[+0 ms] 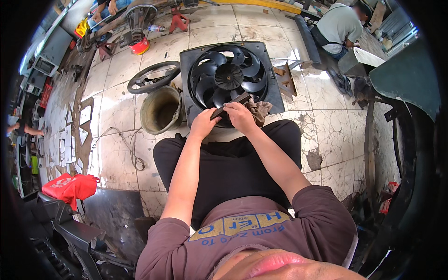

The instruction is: The person sits on the floor and scrubs the blades of a black car cooling fan with a metal scraper and a cloth. They repeatedly dip the cloth into a bucket of liquid and wipe the fan blades and housing.

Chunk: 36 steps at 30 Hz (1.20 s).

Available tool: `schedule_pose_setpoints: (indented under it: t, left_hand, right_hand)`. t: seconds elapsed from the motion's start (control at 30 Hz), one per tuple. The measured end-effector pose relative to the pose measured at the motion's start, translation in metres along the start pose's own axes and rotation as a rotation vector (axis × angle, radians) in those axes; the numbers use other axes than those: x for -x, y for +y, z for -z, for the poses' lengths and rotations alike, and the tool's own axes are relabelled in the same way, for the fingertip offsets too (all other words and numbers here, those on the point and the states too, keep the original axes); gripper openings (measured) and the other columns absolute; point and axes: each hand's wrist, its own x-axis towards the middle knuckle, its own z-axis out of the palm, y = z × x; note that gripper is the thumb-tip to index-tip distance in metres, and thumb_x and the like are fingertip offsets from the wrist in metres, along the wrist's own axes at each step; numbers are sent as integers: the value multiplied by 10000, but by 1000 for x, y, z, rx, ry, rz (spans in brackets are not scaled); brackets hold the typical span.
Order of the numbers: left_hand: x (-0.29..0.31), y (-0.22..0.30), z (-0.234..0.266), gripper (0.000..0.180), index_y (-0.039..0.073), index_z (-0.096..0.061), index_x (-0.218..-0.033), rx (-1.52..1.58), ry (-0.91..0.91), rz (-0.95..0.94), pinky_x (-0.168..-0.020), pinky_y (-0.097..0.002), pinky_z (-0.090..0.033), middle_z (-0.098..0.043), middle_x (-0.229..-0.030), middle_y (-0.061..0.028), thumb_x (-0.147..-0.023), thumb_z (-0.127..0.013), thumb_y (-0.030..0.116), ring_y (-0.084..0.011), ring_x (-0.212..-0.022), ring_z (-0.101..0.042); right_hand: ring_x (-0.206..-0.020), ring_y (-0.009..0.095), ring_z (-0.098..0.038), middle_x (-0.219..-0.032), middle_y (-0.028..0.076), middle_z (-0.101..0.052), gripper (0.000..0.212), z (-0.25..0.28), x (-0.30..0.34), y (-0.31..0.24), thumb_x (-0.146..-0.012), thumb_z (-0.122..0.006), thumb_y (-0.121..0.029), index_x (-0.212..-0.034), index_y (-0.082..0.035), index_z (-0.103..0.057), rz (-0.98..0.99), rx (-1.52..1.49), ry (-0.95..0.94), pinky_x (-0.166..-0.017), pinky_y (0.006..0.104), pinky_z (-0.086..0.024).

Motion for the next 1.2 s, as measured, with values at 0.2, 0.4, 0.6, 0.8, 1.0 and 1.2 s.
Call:
schedule_pose_setpoints:
  t: [0.2, 0.4, 0.6, 0.8, 1.0, 1.2]
  left_hand:
    - [-3, 3, 0, 396, 75, -696, -1303, 27, -19, 4, -891, -441, -544, -727, -1094, -163, -978, -775, 288, -392, -1047, -704]
    - [-3, 4, 0, 405, 84, -689, -1303, 24, -20, 11, -899, -448, -548, -728, -1126, -149, -977, -770, 312, -386, -1068, -703]
    - [-3, 2, 2, 403, 88, -688, -1296, 21, -22, -8, -892, -453, -552, -731, -1125, -143, -974, -771, 315, -388, -1065, -706]
    - [-4, 8, 3, 386, 96, -690, -1289, 15, -11, -12, -892, -452, -554, -733, -1130, -144, -974, -772, 303, -387, -1074, -706]
    - [-4, 13, 5, 384, 84, -685, -1297, 16, -36, 16, -908, -443, -551, -735, -1143, -154, -975, -772, 274, -392, -1088, -704]
    - [-5, 6, 4, 373, 94, -679, -1284, 3, -37, -4, -903, -454, -552, -733, -1148, -144, -975, -772, 280, -400, -1093, -698]
  right_hand:
    - [-1016, 346, -724, -1078, 133, -752, 226, 3, -7, 20, -833, -684, 43, -1032, -8, -778, -38, 85, 74, -909, 419, -592]
    - [-1005, 322, -724, -1087, 97, -743, 240, 6, -7, 18, -846, -702, 41, -1057, -32, -789, -91, 25, 63, -875, 419, -592]
    - [-1044, 341, -722, -1071, 123, -749, 240, 7, -3, 11, -855, -692, 28, -1072, -18, -783, -52, -16, 19, -904, 422, -586]
    - [-1058, 338, -718, -1113, 125, -752, 258, 10, -6, 16, -819, -719, 15, -1065, -24, -785, -30, 116, 51, -938, 423, -579]
    - [-993, 321, -718, -1065, 104, -749, 199, 7, -9, 20, -840, -714, 38, -1022, -20, -770, -112, 83, 94, -903, 417, -584]
    - [-989, 304, -707, -1020, 68, -752, 184, 2, -2, 4, -886, -741, -38, -1051, -86, -805, -25, 8, 4, -881, 414, -584]
